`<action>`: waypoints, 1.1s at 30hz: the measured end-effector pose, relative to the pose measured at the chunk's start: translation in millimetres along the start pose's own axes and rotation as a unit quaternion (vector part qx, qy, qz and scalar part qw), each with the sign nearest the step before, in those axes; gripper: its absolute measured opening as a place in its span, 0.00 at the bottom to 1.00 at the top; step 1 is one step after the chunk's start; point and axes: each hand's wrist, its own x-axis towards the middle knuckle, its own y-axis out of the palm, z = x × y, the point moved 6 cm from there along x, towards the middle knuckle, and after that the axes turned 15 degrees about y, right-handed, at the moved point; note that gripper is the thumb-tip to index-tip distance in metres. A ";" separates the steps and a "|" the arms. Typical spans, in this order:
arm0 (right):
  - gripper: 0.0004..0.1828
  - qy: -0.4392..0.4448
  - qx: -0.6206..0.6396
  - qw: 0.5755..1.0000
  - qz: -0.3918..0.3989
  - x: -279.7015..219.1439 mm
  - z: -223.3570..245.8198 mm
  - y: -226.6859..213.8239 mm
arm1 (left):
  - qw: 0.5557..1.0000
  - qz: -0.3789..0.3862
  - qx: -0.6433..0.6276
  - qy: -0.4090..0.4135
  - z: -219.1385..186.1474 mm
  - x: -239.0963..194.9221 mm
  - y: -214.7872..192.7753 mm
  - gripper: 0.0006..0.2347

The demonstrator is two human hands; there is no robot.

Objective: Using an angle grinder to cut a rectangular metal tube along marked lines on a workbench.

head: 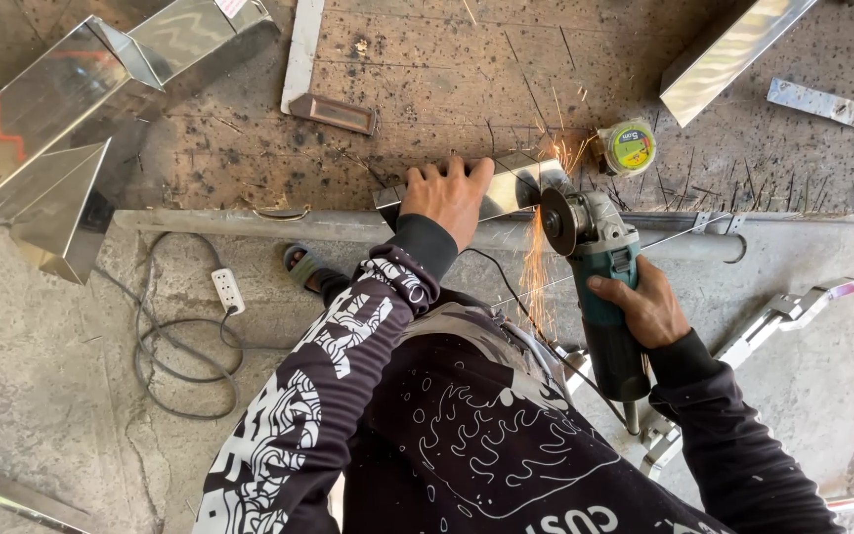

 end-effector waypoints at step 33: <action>0.29 -0.012 -0.001 1.000 -0.006 13.2 -5.4 -3.3 | 1.000 -0.024 0.017 -0.004 -0.4 0.7 -3.5 0.07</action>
